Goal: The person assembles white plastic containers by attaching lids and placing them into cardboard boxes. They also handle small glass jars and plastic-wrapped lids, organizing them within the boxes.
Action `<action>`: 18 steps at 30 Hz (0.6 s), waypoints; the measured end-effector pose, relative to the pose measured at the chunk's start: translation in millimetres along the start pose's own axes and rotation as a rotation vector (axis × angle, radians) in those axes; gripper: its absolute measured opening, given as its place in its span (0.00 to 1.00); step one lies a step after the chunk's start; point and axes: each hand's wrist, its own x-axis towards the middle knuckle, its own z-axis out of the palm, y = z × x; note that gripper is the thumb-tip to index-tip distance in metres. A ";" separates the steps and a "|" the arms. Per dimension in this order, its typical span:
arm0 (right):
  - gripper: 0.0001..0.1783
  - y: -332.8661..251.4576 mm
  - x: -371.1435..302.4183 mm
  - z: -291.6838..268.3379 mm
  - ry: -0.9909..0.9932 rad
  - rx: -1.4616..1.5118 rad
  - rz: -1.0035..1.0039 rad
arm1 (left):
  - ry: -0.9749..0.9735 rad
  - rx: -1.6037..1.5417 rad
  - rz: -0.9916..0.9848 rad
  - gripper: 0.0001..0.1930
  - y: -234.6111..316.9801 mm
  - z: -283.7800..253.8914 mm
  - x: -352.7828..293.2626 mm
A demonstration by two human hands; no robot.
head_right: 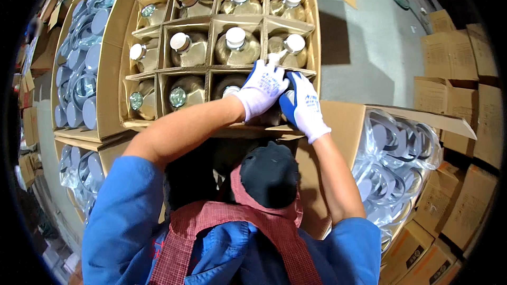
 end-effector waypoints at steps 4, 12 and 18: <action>0.21 -47.4 29.8 -61.4 0.266 0.016 -0.181 | 0.040 -0.154 -0.030 0.09 -18.5 3.0 -11.8; 0.27 16.8 98.0 7.4 -0.561 -0.231 0.136 | 0.144 -0.661 -0.624 0.08 -162.7 -134.4 -230.4; 0.14 9.7 95.9 18.2 -0.228 -0.167 0.075 | 0.186 -0.327 -1.024 0.10 -172.2 -54.5 -310.7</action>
